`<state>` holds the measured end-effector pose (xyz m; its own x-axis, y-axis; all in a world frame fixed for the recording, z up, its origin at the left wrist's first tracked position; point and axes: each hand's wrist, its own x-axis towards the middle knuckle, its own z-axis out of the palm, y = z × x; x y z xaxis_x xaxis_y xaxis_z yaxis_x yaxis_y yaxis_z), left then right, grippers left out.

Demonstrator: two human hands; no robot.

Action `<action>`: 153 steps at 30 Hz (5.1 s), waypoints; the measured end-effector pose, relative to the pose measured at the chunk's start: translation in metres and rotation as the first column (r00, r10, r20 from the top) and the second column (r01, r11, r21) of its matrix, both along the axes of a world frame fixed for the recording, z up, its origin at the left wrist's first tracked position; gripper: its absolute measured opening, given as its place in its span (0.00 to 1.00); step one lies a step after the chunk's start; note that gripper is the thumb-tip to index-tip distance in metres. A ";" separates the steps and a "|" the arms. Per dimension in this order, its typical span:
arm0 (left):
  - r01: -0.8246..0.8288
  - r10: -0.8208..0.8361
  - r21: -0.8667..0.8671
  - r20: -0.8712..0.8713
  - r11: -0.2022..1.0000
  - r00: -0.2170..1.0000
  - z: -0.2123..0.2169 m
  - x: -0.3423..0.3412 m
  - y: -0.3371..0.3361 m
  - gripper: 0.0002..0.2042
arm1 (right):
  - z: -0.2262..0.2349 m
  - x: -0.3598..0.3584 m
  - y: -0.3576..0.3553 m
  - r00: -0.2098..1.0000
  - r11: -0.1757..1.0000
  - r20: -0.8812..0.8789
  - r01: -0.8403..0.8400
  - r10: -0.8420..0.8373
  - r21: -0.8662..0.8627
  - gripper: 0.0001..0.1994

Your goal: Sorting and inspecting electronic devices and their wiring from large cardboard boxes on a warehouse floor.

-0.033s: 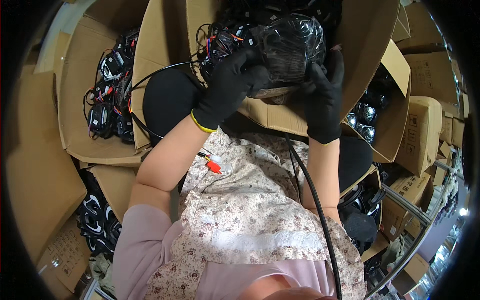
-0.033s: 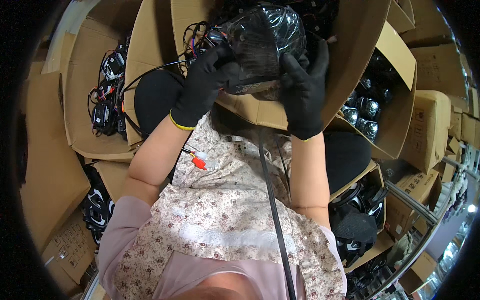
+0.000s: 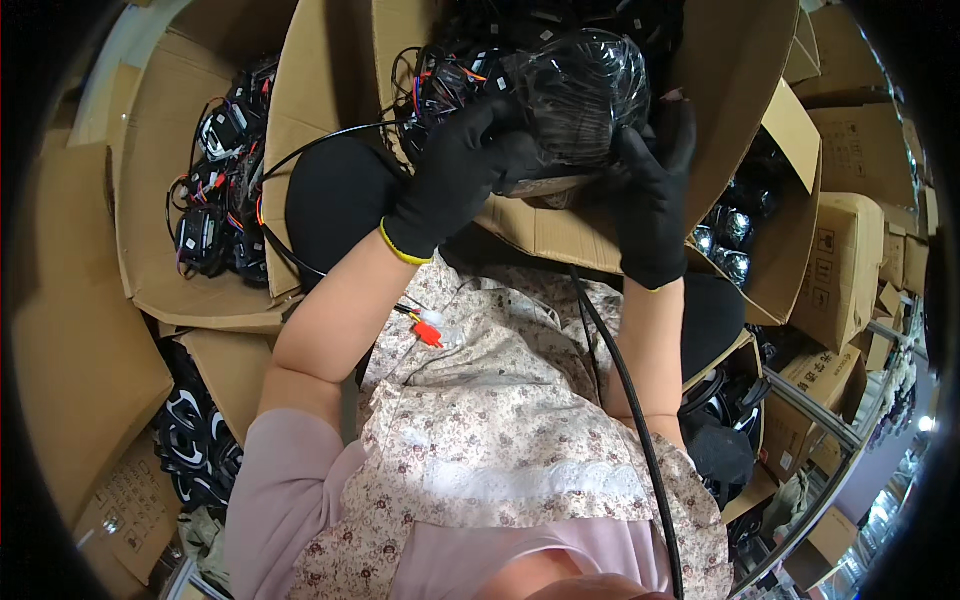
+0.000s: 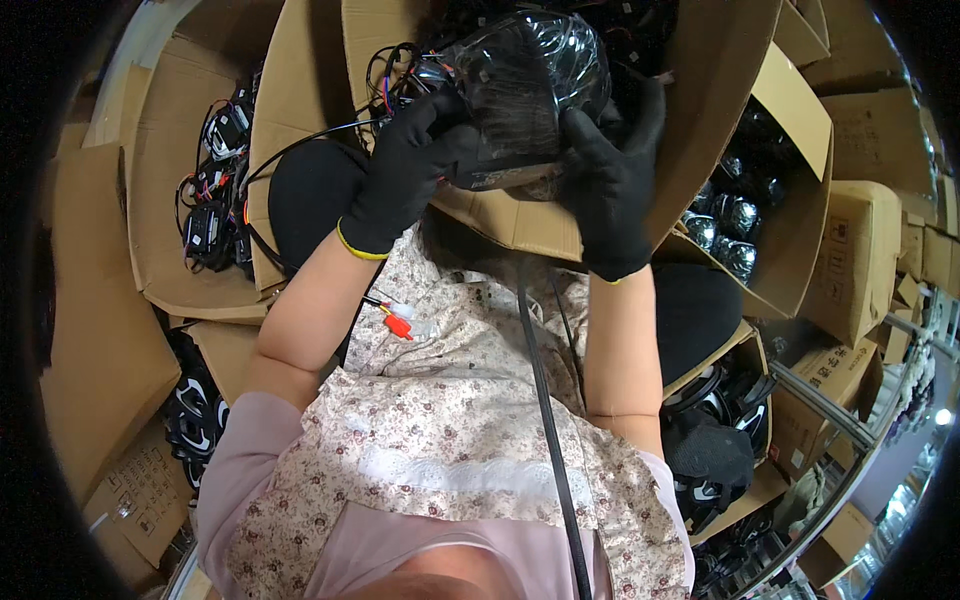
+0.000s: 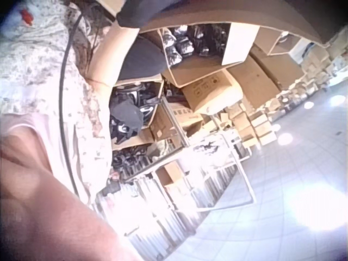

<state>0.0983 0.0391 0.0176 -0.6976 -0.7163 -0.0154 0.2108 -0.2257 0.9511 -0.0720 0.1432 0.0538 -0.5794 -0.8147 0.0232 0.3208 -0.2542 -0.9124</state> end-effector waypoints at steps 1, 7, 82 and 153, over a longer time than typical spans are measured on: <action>0.035 -0.035 0.037 0.018 0.999 0.999 0.001 0.002 0.000 0.17 | 0.000 -0.007 0.004 0.999 0.999 -0.020 -0.033 0.033 -0.011 0.38; 0.137 -0.137 0.006 0.063 0.991 0.989 0.015 0.000 0.002 0.16 | 0.002 -0.042 0.005 0.788 0.988 -0.597 -0.099 0.149 0.115 0.48; -0.008 0.012 -0.117 0.034 0.993 0.999 0.027 0.003 0.015 0.20 | -0.020 0.032 0.026 1.000 0.976 0.013 0.013 -0.016 0.216 0.13; -0.045 0.152 -0.563 0.145 0.825 0.978 0.010 0.002 0.016 0.23 | -0.027 0.034 0.015 0.877 1.000 -0.481 0.004 0.002 0.012 0.19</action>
